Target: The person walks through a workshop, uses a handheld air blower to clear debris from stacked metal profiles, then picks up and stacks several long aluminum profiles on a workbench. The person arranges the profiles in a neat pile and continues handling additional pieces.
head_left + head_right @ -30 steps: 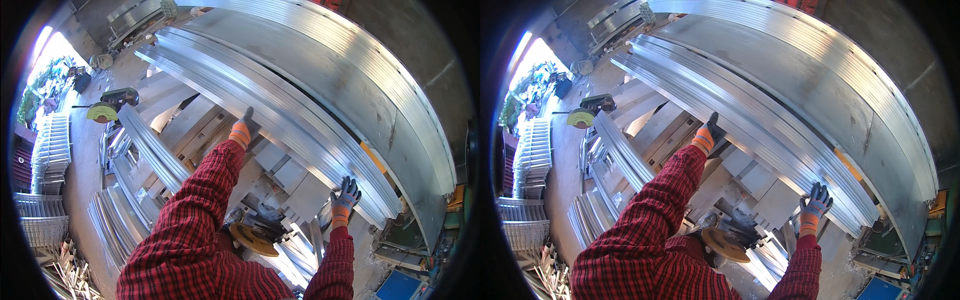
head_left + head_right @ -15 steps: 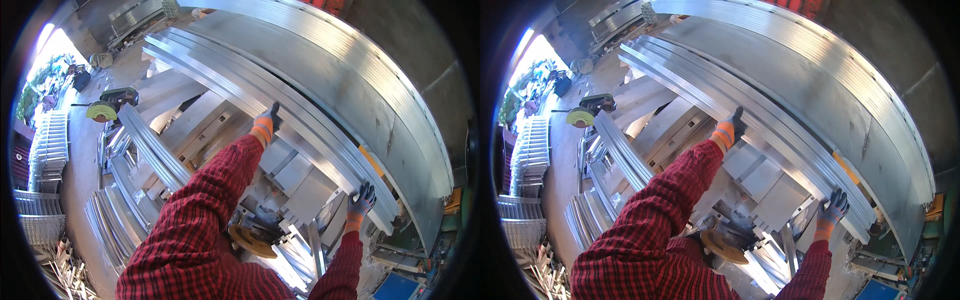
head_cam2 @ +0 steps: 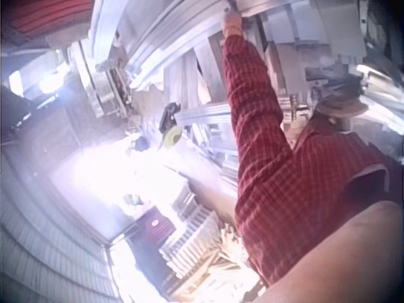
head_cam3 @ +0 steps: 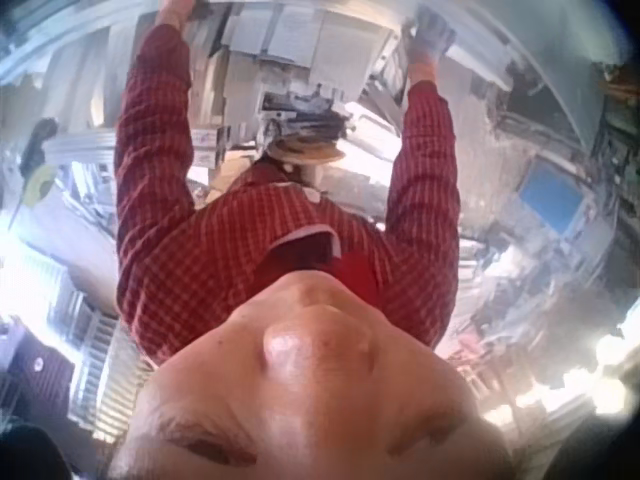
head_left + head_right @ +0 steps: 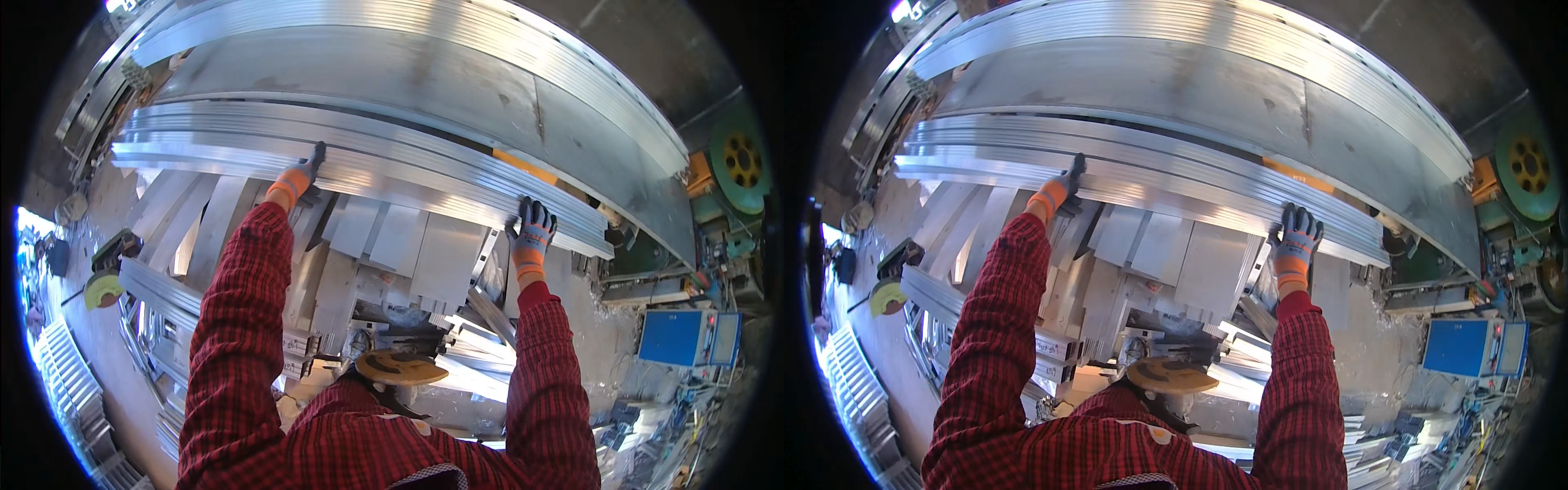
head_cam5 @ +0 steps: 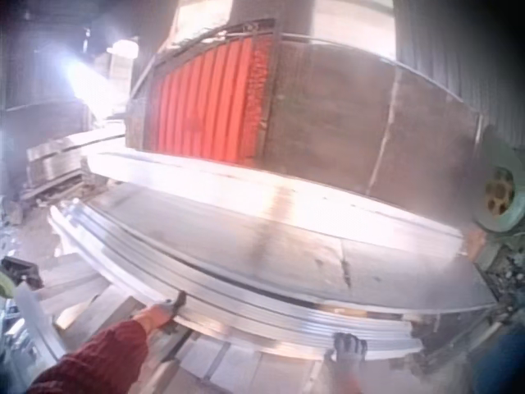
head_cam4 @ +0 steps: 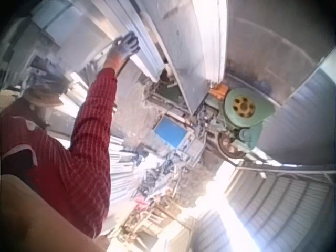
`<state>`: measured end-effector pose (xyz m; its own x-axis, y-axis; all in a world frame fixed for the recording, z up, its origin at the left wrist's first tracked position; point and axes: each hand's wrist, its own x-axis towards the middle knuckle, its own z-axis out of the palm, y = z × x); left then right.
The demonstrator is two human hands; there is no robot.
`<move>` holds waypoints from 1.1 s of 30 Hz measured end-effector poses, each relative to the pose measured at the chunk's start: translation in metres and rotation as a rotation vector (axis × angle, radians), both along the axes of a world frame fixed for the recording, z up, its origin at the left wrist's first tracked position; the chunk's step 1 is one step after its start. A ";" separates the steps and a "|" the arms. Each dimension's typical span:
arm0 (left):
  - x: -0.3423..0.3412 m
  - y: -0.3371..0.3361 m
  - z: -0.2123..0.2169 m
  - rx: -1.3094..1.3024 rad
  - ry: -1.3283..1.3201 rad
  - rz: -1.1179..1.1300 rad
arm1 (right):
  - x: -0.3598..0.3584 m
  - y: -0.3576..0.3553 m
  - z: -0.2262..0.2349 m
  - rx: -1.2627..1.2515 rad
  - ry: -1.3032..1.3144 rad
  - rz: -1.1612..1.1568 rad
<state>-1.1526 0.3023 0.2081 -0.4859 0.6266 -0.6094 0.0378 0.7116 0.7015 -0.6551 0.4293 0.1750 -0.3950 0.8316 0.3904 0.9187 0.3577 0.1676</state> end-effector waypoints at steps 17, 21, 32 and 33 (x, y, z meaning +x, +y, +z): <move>-0.005 0.017 -0.042 0.088 -0.226 0.002 | -0.004 -0.022 0.003 -0.092 0.139 -0.063; -0.068 0.012 -0.080 0.118 -0.323 -0.079 | -0.022 -0.022 0.005 -0.086 0.215 -0.033; -0.024 0.012 -0.050 0.113 -0.501 -0.046 | 0.026 -0.148 -0.037 -0.120 0.542 -0.079; -0.028 0.012 -0.052 0.091 -0.479 0.016 | 0.030 -0.167 -0.043 -0.114 0.541 -0.103</move>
